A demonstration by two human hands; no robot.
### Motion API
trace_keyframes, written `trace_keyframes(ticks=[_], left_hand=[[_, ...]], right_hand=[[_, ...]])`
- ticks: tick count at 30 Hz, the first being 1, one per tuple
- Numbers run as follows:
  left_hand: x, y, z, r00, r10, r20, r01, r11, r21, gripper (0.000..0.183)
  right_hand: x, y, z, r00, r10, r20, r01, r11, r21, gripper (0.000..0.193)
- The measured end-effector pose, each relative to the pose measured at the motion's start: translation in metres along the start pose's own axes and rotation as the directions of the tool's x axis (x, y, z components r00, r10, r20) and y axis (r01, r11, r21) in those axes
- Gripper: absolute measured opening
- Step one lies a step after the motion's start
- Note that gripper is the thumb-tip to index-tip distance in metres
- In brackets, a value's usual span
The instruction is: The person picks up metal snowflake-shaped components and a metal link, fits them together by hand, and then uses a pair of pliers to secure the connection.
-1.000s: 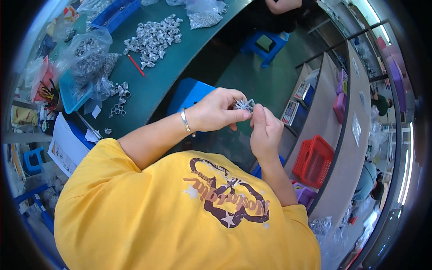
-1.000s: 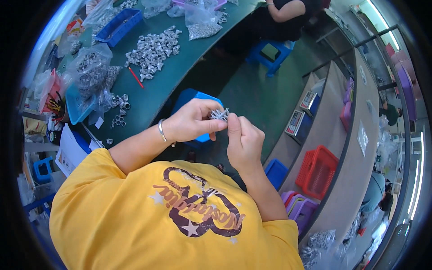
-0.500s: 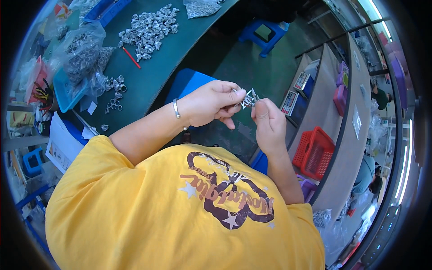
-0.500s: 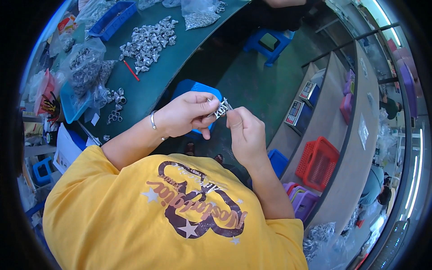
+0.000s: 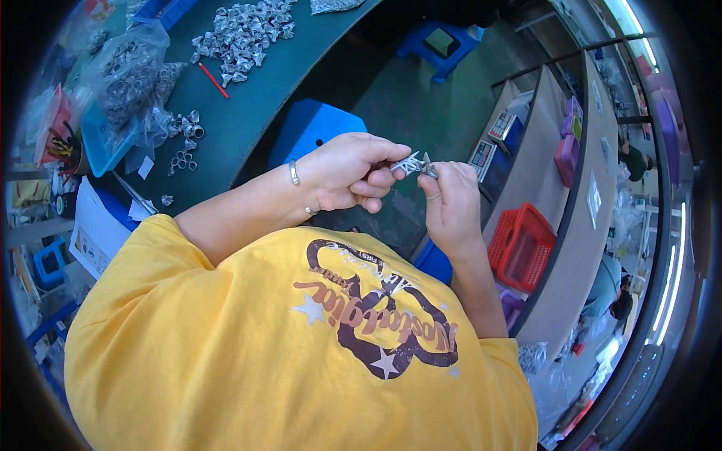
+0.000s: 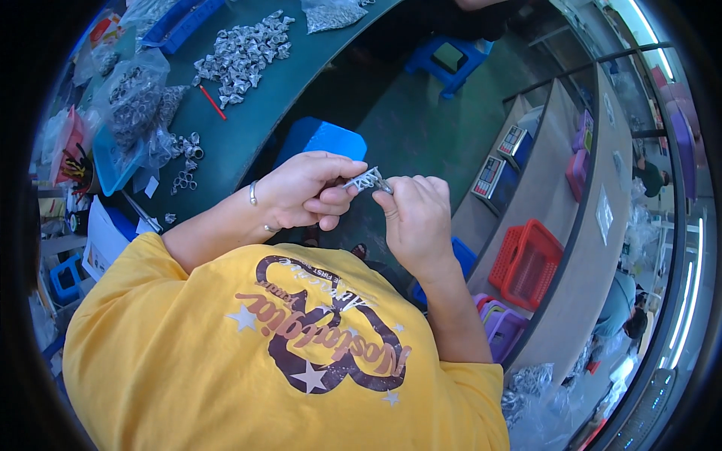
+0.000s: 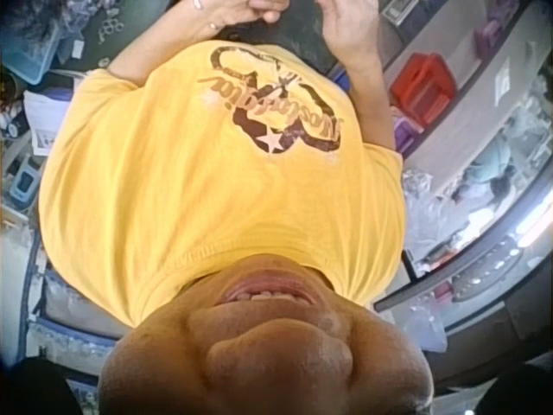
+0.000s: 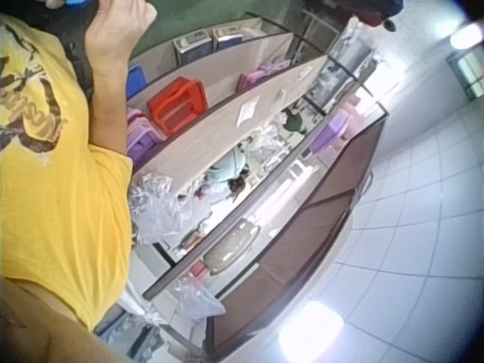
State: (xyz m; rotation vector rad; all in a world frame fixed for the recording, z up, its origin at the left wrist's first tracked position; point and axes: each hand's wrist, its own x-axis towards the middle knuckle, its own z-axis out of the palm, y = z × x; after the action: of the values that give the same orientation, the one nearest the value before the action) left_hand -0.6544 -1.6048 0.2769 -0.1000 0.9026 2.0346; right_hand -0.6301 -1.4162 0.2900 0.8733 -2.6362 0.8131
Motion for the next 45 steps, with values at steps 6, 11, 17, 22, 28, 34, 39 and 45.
trace_keyframes(ticks=[6,11,17,22,28,34,39,45], left_hand=[[0.003,0.001,0.0,0.99,-0.142,0.023,0.143,0.988,-0.059,0.03],[-0.009,0.004,0.008,0.923,0.364,0.124,-0.299,0.477,0.826,0.022],[-0.007,0.006,0.008,0.953,0.274,0.13,-0.267,0.549,0.792,0.021],[-0.001,0.007,0.005,0.984,0.16,0.084,-0.176,0.742,0.647,0.026],[0.001,0.007,0.003,0.979,0.108,0.175,-0.173,0.891,0.42,0.027],[0.002,0.004,0.002,0.98,0.057,0.192,-0.102,0.966,0.238,0.025],[0.001,0.003,0.003,0.979,0.03,0.203,-0.082,0.964,0.254,0.024],[-0.004,0.004,0.012,0.972,0.13,0.197,-0.198,0.902,0.383,0.021]], right_hand=[[0.003,0.009,-0.008,0.983,-0.181,0.009,0.178,0.957,-0.23,0.011],[0.003,0.004,-0.025,0.976,-0.185,0.116,0.207,0.953,-0.22,0.011],[-0.005,-0.007,-0.031,0.981,0.063,0.185,-0.075,0.995,0.062,0.017],[-0.005,-0.013,-0.026,0.814,0.479,0.328,-0.58,0.697,0.422,0.019],[-0.012,-0.008,-0.006,0.905,0.423,0.055,-0.358,0.685,0.634,0.012],[-0.015,-0.008,-0.002,0.91,0.395,-0.124,-0.246,0.757,0.606,0.017],[-0.014,-0.007,-0.009,0.951,0.186,-0.247,-0.089,0.929,0.36,0.019],[-0.009,-0.004,-0.023,0.913,-0.238,-0.331,0.235,0.971,-0.05,0.021]])
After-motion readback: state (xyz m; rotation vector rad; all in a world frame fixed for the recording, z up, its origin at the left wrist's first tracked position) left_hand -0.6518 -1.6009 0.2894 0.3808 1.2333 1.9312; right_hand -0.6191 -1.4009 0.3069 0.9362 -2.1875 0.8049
